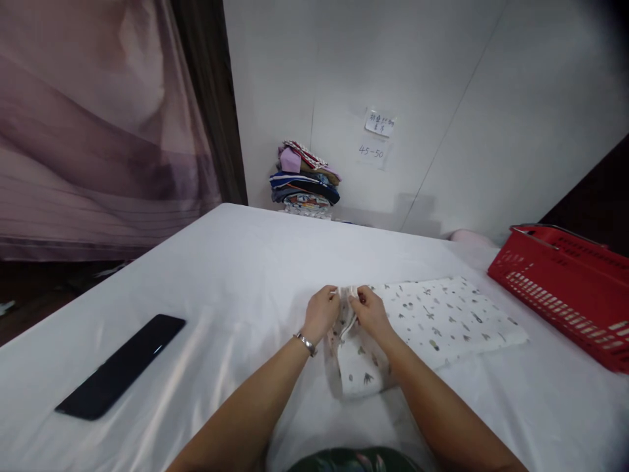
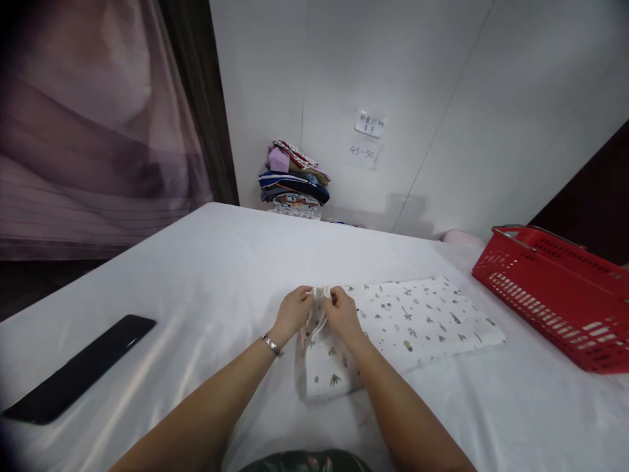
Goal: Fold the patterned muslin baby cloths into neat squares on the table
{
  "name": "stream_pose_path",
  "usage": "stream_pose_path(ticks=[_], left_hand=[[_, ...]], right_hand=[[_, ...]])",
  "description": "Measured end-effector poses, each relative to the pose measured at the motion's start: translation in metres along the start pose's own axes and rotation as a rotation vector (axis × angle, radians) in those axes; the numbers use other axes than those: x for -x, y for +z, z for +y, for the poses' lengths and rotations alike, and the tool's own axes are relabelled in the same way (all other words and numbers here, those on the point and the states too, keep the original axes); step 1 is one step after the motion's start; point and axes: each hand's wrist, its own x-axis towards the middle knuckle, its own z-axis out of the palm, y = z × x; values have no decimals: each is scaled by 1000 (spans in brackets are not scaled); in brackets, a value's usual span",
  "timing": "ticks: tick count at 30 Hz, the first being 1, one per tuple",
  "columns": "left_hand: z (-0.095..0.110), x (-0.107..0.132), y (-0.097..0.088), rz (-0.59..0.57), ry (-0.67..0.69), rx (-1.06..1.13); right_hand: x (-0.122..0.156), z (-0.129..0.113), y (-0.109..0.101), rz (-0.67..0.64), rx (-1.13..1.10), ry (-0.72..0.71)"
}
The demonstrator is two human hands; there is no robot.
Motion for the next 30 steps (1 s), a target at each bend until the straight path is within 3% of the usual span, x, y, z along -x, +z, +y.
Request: stream_pose_path(ticks=[6,10,14,18,22,26,30], left_hand=[[10,11,2,25,77,-76],[14,13,-4,48,113,-151],[12,12,-6,48,81,-120],[16,16,-3,53,92,-144],[27,23,-1,56,159,-147],[32,27,-4,65,180,-6],[27,23,-6,40,99,163]], right_hand=[[-1,-13,-3,13,211,-77],[1,-16,-1,-58,25,-122],[7,-14,-11,10,-78,-80],[12,-19,-24,127,75,-57],[13,-27,-23,105,224,-106],[12,-30,-16,14,47,-145],[11,-27,-11,-37,-161,-121]])
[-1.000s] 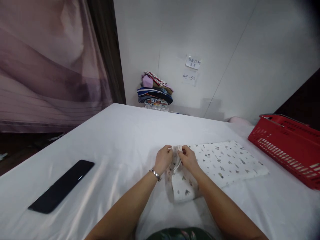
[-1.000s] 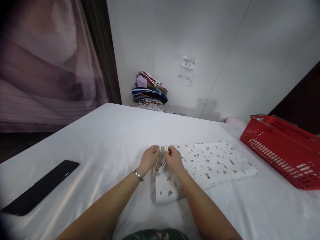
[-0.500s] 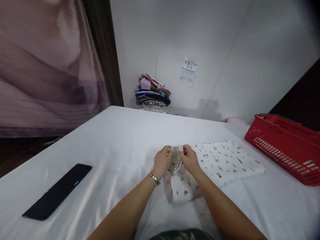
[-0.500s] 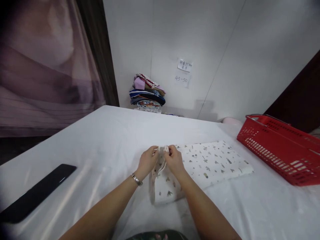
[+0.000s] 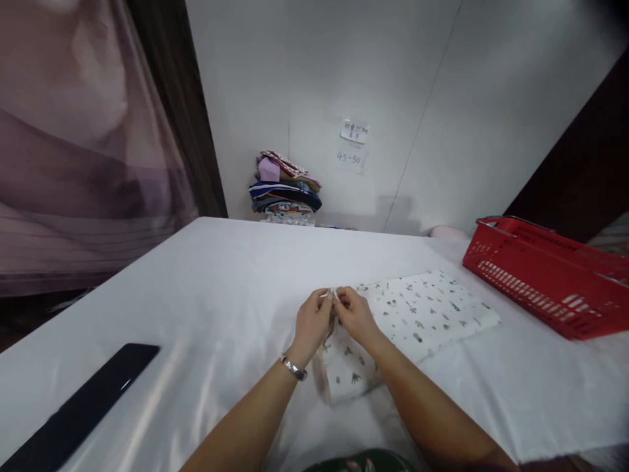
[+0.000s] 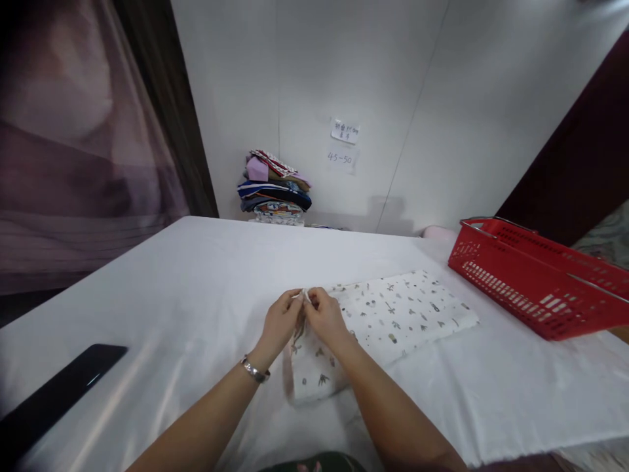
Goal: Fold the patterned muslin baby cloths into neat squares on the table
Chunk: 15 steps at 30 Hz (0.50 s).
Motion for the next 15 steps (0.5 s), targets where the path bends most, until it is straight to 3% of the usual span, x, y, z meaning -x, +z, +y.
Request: stream_pose_path(ticks=[6,9,12,15], left_hand=[[-13,-19,-1,-68,-170,39],[-25,-31,-2,-89,-193,50],[-39,-41,-3,-84,-221,92],[-47,-48,-2,-76,-242,63]], right_hand=[[2,14,2,-246,-181,56],[5,29,-10,-258,-161,126],[8,52,-42,-172,-25,189],[17,77,-90,-46,304,200]])
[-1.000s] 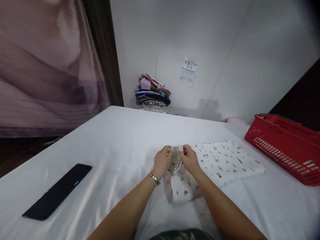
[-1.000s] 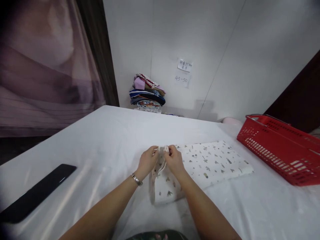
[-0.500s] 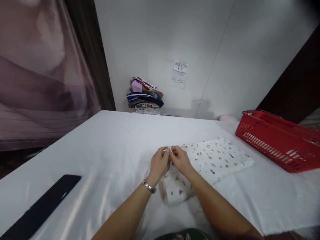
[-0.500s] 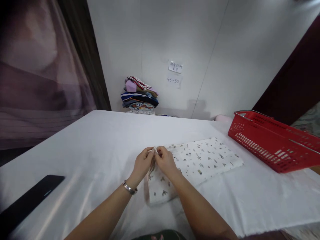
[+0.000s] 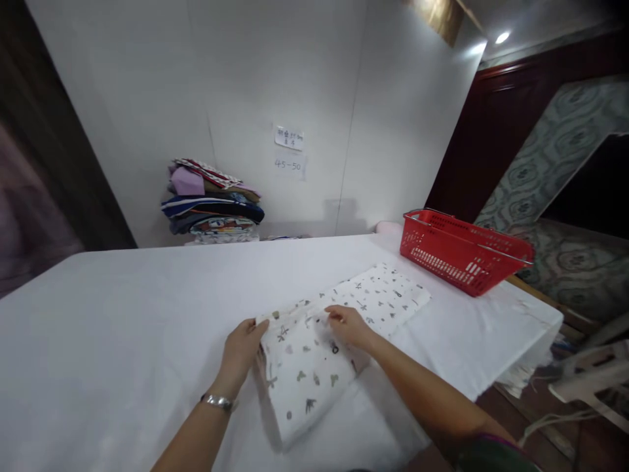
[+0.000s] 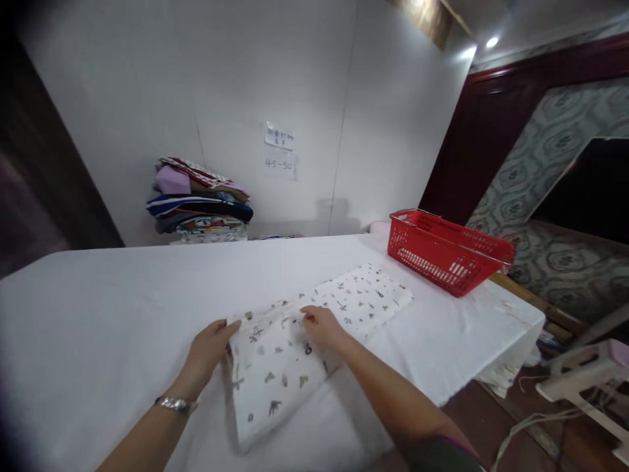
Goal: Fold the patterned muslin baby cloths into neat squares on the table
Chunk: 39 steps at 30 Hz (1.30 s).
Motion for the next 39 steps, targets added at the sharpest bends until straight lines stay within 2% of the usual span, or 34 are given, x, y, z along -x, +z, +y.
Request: stream_pose_path(ticks=[2,5,8,10,12,14,17,20,22,25,28,31,33,36,39], left_hand=[[2,-1,2,22,-37,22],[14,7,7,7,-165,176],[23,18,11,-163,-255,352],[22,20,12,-195,-241,286],[15,16,11,-97,-176,24],[7,10,9,-1,-68,-264],[2,5,6,-5,64,-523],[4,6,5,-19,70,-669],[6,7,6,-26,51,-739],[5,2,6,-16,68,-797],[2,-7,5,0,100,-805],[3,-13,3,-50,62,-806],[5,-15,2,-96,49,-812],[11,-16,-1,-126,23,-818],[14,-15,-3,-142,-4,-815]], right_hand=[[9,26,-26,65,246,-11],[32,60,-56,29,427,20],[55,85,-72,-16,477,149],[65,95,-76,-14,474,183],[68,98,-78,-5,458,186],[66,95,-77,-4,459,185],[62,82,-74,27,468,140],[67,65,-66,21,422,11],[77,54,-57,-106,382,-124],[95,38,-41,-293,366,-334],[108,16,-21,-322,378,-497],[109,-8,3,-350,374,-645],[105,-22,21,-344,364,-715],[96,-31,41,-266,330,-772],[92,-30,42,-202,194,-821]])
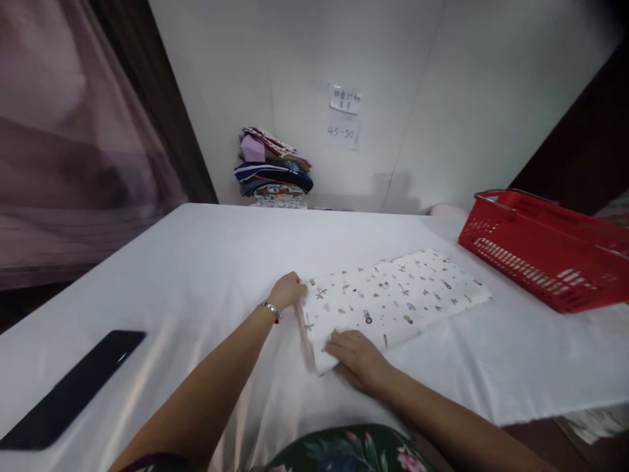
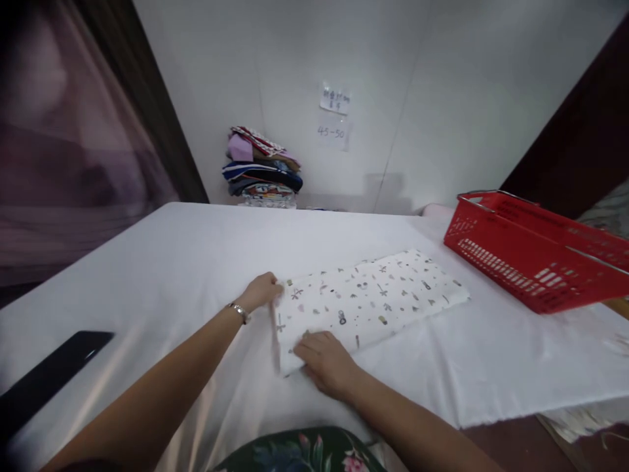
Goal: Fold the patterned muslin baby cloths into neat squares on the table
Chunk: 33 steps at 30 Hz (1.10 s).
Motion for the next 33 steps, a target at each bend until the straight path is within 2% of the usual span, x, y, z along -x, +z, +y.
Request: stream_pose_path(ticks=[3,7,11,15,20,23,25,27,30,33], left_hand=[[-3,3,0,-32,8,21],[-7,9,5,-51,30,62],[-8,13,6,-53,24,111],[-3,18,0,-16,19,126],[3,27,3,15,38,97],[4,31,8,10,49,67],[3,30,10,-1,55,50],[1,25,9,-29,68,39],[-1,14,5,-97,103,34],[1,3,0,-186,154,28]], right_hand=[[9,0,-13,40,-101,3],[20,-12,-25,-106,-104,18],[8,-30,-27,-169,-147,123],[-13,-43,-17,-193,-112,155],[-26,-49,8,-244,-68,89],[-27,-49,8,-220,-147,29],[-24,-45,-1,-191,-227,-8],[-19,-39,-12,-118,-268,17],[-6,-29,-24,0,-191,112],[5,-23,-22,-72,-53,128]])
